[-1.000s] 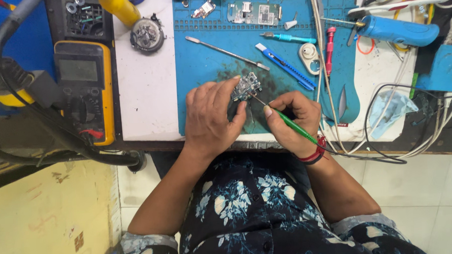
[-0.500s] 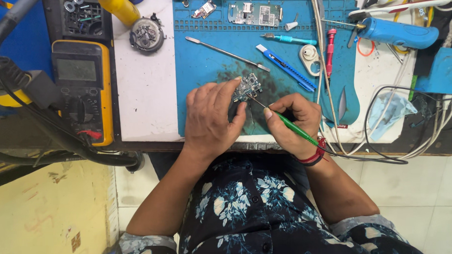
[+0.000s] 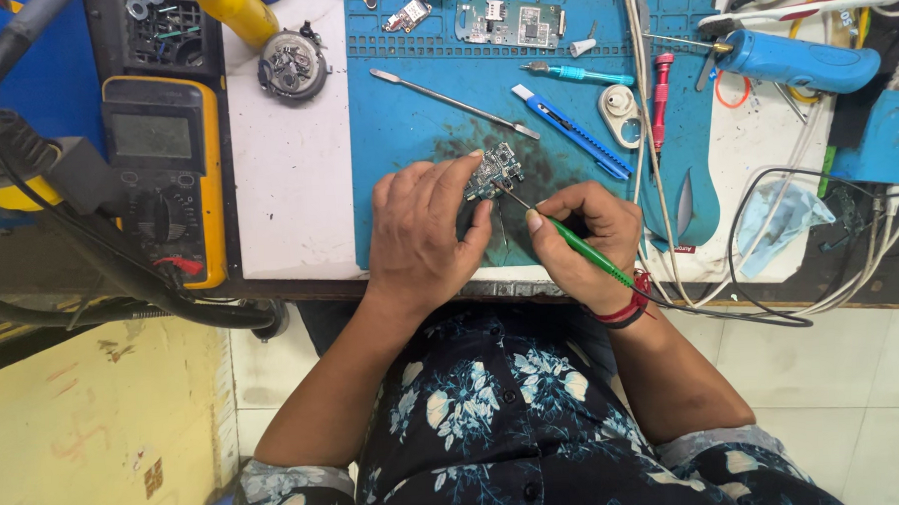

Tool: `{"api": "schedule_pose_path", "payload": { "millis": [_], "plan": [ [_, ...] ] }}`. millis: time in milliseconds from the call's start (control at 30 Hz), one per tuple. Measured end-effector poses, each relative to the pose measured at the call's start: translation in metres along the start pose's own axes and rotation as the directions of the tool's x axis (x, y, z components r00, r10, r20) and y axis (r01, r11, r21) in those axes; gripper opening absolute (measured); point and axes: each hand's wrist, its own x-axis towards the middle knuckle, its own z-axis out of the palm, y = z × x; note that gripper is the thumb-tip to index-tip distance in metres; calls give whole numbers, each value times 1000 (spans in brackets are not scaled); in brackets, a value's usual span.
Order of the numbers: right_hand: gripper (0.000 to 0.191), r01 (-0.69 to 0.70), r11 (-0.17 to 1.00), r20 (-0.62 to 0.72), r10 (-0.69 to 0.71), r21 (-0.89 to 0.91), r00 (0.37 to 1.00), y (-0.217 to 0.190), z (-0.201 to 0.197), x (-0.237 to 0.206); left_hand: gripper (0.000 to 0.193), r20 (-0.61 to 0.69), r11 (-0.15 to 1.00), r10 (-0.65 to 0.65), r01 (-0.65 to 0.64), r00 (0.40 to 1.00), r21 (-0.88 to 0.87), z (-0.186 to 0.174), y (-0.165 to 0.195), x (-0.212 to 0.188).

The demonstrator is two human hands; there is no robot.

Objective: The person uses a green-handled probe to touch and test points on a small circuit board held in the left hand. The person repeatedly moves the probe across different areas of the board while keeping it steady on the workbench.

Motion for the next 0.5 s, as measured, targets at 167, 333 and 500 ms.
{"api": "schedule_pose_path", "payload": {
  "millis": [167, 333, 500],
  "plan": [
    [10, -1, 1000, -5, 1, -7, 1000, 0, 1, 0, 51, 2, 1000, -2, 2, 1000, -4, 0, 0, 0],
    [11, 4, 1000, -1, -4, -17, 1000, 0, 0, 0, 51, 1, 1000, -3, 3, 1000, -13, 0, -1, 0],
    [11, -14, 1000, -2, 14, -12, 1000, 1, 0, 0, 51, 1, 1000, -6, 6, 1000, -14, 0, 0, 0]
  ]
}}
